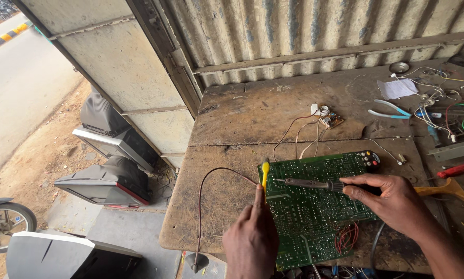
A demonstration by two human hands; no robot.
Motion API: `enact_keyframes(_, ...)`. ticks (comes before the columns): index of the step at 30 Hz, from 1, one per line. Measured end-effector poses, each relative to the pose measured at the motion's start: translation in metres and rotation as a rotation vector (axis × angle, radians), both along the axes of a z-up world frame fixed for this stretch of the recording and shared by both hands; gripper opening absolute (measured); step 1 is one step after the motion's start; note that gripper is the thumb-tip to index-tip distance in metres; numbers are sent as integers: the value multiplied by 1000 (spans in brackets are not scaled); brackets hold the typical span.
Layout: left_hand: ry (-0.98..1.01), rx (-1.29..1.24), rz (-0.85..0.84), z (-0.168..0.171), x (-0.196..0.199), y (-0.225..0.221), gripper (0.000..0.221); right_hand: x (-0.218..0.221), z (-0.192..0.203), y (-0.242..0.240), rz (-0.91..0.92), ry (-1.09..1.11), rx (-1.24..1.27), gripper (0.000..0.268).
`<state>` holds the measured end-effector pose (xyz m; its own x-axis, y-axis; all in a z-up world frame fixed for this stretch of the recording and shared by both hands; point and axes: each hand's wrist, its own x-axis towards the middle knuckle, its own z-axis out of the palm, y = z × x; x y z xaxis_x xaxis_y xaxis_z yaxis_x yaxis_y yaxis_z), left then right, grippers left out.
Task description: The person uses a soldering iron to apply heat to various points on a green circuit board while holding a yellow brush in the other hand. The person repeatedly brushes the board's surface between soldering actions.
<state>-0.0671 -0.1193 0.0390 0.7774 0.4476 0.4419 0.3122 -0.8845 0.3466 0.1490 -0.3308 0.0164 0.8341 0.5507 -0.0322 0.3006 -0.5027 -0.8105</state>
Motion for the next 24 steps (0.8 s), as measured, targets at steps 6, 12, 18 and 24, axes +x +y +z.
enact_keyframes(6, 564, -109, 77, -2, 10, -17, 74, -2, -2, -2, 4, 15, 45, 29)
enact_keyframes(12, 729, -170, 35, -2, 16, -25, 77, -4, -3, 0, 34, 24, 93, 30)
enact_keyframes(18, 811, -193, 22, 30, 13, -29, 75, -8, 2, -23, -115, 88, -30, 30)
enact_keyframes(24, 629, -312, 62, 30, 16, -19, 52, 2, -11, -81, -236, 13, 852, 32)
